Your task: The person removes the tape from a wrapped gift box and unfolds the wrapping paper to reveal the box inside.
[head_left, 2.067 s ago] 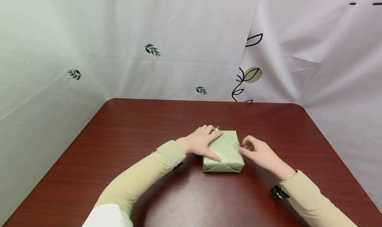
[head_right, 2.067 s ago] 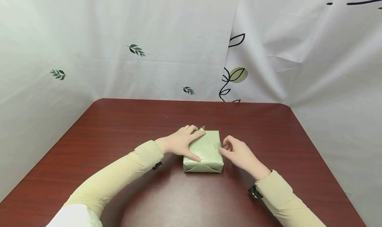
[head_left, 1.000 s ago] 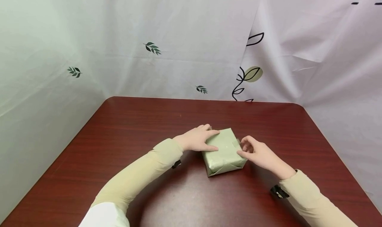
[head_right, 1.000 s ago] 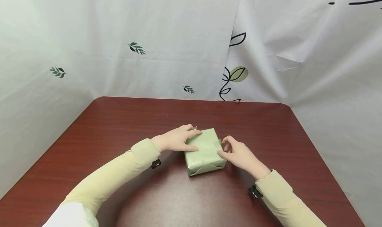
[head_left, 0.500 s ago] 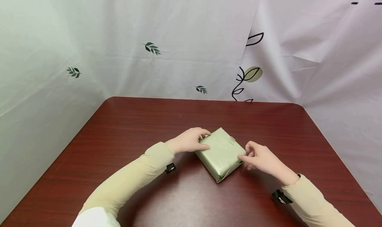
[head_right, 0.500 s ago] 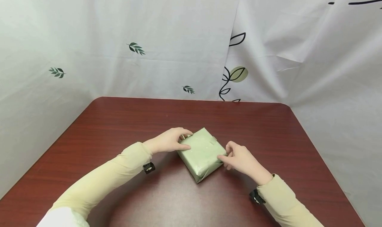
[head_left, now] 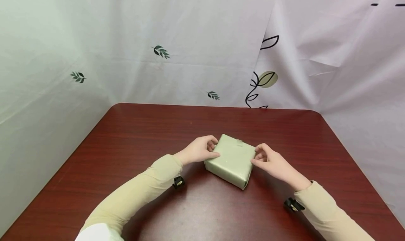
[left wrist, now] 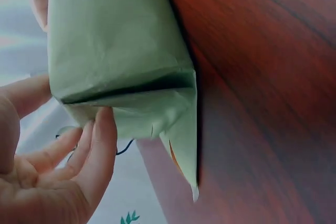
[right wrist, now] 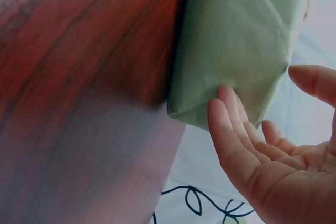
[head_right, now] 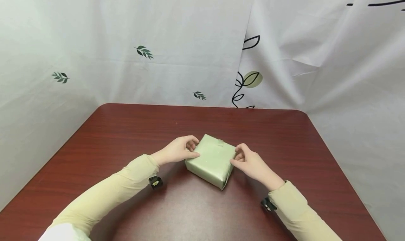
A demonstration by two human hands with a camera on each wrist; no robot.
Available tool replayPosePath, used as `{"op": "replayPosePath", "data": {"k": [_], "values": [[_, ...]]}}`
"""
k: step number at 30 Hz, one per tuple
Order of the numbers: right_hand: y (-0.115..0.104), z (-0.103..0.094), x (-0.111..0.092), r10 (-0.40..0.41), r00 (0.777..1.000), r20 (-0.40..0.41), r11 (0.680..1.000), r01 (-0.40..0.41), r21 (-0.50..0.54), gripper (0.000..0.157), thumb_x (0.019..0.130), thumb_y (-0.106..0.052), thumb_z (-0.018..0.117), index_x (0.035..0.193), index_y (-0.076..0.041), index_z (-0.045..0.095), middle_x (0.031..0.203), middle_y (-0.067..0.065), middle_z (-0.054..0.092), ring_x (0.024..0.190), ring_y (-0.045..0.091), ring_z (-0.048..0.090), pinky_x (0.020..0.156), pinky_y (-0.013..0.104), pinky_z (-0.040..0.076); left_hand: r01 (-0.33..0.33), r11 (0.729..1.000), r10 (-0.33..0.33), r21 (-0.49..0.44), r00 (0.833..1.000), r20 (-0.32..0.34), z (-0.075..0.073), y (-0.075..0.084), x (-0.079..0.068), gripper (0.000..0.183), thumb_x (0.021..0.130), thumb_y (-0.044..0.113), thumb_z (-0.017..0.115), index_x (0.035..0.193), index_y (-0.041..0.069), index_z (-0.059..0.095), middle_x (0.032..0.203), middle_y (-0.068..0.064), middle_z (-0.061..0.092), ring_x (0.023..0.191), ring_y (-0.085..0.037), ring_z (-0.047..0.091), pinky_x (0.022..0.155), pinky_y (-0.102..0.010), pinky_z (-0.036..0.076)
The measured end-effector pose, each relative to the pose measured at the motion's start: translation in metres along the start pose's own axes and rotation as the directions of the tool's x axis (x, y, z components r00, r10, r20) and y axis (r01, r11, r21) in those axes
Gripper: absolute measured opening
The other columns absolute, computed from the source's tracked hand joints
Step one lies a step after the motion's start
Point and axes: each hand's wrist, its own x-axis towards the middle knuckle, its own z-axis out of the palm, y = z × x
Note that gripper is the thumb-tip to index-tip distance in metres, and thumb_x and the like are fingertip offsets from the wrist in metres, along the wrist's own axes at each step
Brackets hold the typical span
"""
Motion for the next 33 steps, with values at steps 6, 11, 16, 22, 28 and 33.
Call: {"op": "replayPosePath", "data": {"k": [6,11,16,22,28,33], "values": [[0.0,0.004,0.014,0.049,0.999,0.003,0.997,-0.049,0.057,0.042,0.088,-0.021,0.064,0.121,-0.001,0.046,0.105,0.015,0.062,0.095,0.023,0.063,0.078,0.032,0.048,0.056,0.993,-0.059,-0.102,0.998,-0.021,0.003,-0.004,0.0,0.051,0.081,0.017,0.075,0.125,0.005,0.052,0.099,-0.009,0.06,0.092,-0.017,0.061,0.079,-0.026,0.049],[-0.002,0.005,0.025,0.056,0.998,0.02,0.993,-0.058,0.1,0.052,0.088,-0.024,0.065,0.127,0.0,0.042,0.118,0.021,0.057,0.107,0.03,0.059,0.085,0.038,0.049,0.04,0.989,-0.044,-0.139,0.999,-0.029,0.005,-0.007,0.0,0.058,0.083,0.016,0.073,0.134,0.009,0.047,0.107,-0.013,0.059,0.093,-0.019,0.061,0.077,-0.027,0.05],[-0.001,0.001,0.03,0.027,0.999,0.033,0.988,-0.032,0.151,0.055,0.087,-0.023,0.066,0.129,0.001,0.04,0.125,0.024,0.053,0.109,0.034,0.059,0.085,0.039,0.049,0.02,0.991,-0.024,-0.135,0.999,-0.027,0.009,-0.01,0.0,0.051,0.084,0.014,0.071,0.132,0.007,0.053,0.118,-0.017,0.058,0.095,-0.023,0.062,0.079,-0.029,0.05],[0.001,-0.006,0.03,0.021,0.999,-0.043,0.993,-0.015,0.116,0.043,0.09,-0.018,0.062,0.125,0.001,0.046,0.122,0.023,0.056,0.105,0.033,0.062,0.084,0.035,0.049,0.054,0.983,-0.061,-0.173,0.997,-0.037,0.011,-0.011,-0.001,0.047,0.084,0.015,0.072,0.128,0.008,0.056,0.121,-0.017,0.057,0.099,-0.025,0.062,0.081,-0.031,0.051],[-0.004,-0.007,0.029,-0.012,0.997,-0.08,1.0,0.011,-0.009,0.033,0.084,-0.018,0.069,0.11,-0.002,0.056,0.104,0.014,0.065,0.091,0.024,0.065,0.075,0.033,0.048,0.073,0.978,-0.083,-0.194,0.996,-0.043,0.011,-0.013,-0.002,0.047,0.084,0.016,0.072,0.128,0.01,0.056,0.121,-0.017,0.057,0.099,-0.024,0.061,0.081,-0.03,0.05],[-0.011,-0.001,0.029,-0.086,0.991,-0.099,0.989,0.073,-0.128,0.028,0.078,-0.021,0.076,0.094,-0.006,0.058,0.088,0.005,0.061,0.081,0.016,0.059,0.072,0.032,0.046,0.06,0.98,-0.069,-0.187,0.997,-0.043,0.012,-0.013,-0.001,0.047,0.084,0.016,0.072,0.128,0.009,0.056,0.118,-0.017,0.057,0.097,-0.024,0.061,0.081,-0.031,0.05]]}}
